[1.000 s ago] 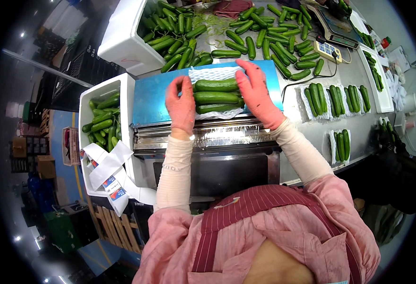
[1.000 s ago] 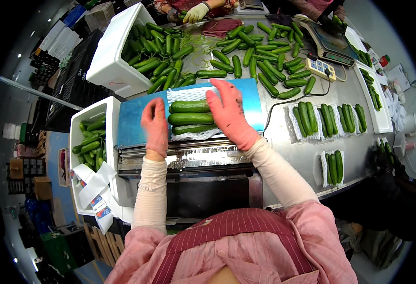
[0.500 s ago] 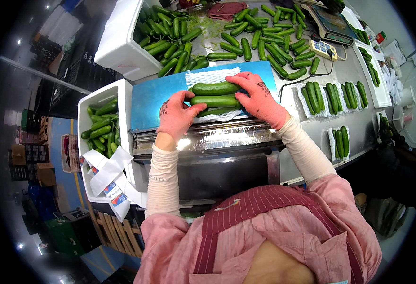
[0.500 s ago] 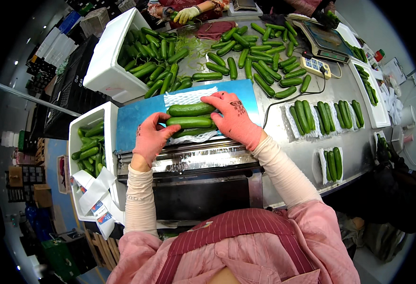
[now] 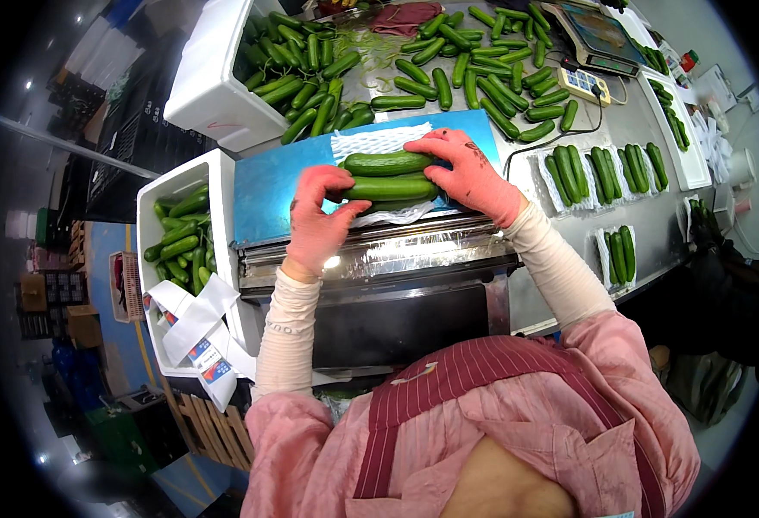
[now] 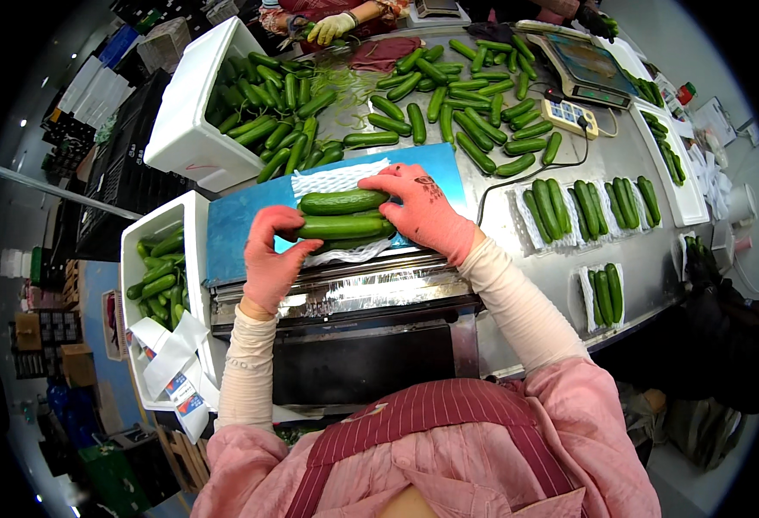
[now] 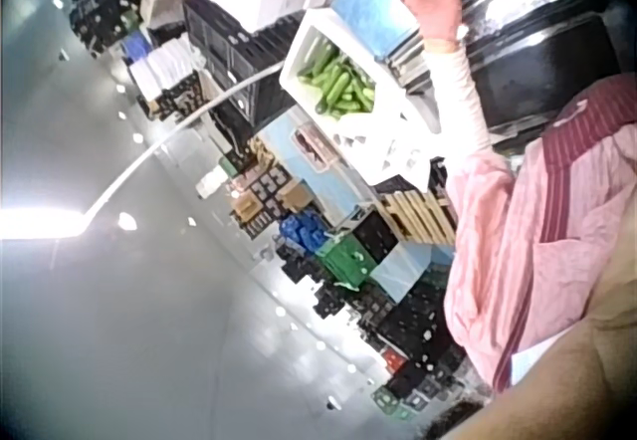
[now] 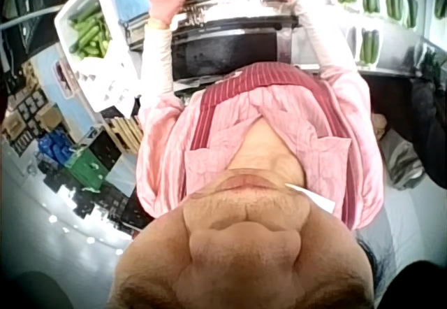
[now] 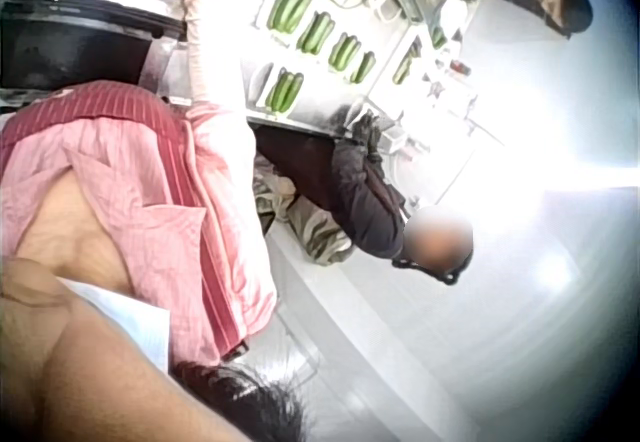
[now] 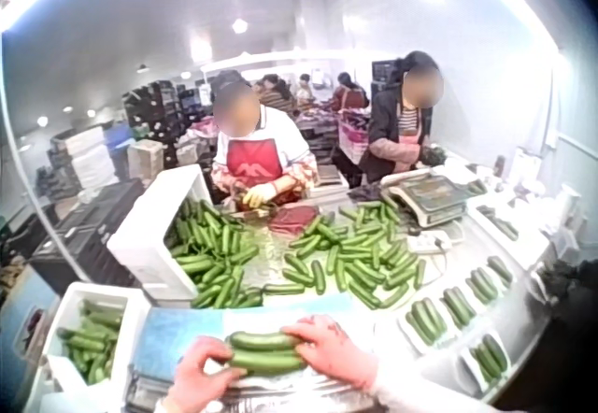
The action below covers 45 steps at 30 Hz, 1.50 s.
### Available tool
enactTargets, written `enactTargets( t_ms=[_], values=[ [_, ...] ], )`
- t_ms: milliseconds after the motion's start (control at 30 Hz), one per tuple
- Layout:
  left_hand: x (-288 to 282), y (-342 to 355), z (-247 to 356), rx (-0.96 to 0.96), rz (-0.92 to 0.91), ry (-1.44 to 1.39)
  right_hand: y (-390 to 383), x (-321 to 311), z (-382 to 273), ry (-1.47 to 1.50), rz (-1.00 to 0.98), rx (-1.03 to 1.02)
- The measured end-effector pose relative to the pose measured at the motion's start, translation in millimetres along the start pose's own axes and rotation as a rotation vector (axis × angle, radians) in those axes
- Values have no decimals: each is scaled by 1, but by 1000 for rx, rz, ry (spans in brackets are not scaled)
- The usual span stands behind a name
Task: The person places cucumbers into plastic bags on a conveyor belt, seals them using a vacuum sealer, and stacks the packaged units in a crate. The person also applies labels to the sealed packages.
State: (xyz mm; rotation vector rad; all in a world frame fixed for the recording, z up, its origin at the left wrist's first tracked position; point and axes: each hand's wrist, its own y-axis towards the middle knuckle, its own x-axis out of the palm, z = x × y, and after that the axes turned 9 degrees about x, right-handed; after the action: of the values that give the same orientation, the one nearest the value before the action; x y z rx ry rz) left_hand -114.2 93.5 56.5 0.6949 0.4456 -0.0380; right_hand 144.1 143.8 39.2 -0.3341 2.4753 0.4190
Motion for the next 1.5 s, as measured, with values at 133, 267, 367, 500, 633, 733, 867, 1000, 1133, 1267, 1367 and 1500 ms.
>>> enactTargets(
  t_ms=[133,267,367,500,633,733,867,1000,1133,1267,1367,1500],
  values=[
    [9,-11,1,-79,-18,143,2,3,5,51,-19,5],
    [17,-12,7,-53,26,174,4,5,7,114,-7,-1],
    [17,-14,7,-77,23,232,5,4,3,-43,39,-30],
    [21,-15,3,-127,205,185,17,5,-29,-151,315,-181],
    [43,-5,-10,-247,400,41,34,33,-42,-196,283,-292],
    [50,-6,-32,-385,142,102,30,65,-34,-452,219,-297],
    [50,-8,-22,-380,128,27,22,61,-46,-471,164,-196],
    [58,-7,-26,-367,191,84,24,69,-40,-459,232,-199],
    [58,-7,-32,-342,198,108,25,72,-43,-472,265,-185],
    [49,-2,-27,-323,178,70,30,68,-33,-417,317,-267],
    [24,-10,-15,-369,244,-122,21,37,-40,-205,336,-251],
    [-44,-56,-18,-228,-41,241,-29,-48,-40,-193,203,-167]
  ],
)
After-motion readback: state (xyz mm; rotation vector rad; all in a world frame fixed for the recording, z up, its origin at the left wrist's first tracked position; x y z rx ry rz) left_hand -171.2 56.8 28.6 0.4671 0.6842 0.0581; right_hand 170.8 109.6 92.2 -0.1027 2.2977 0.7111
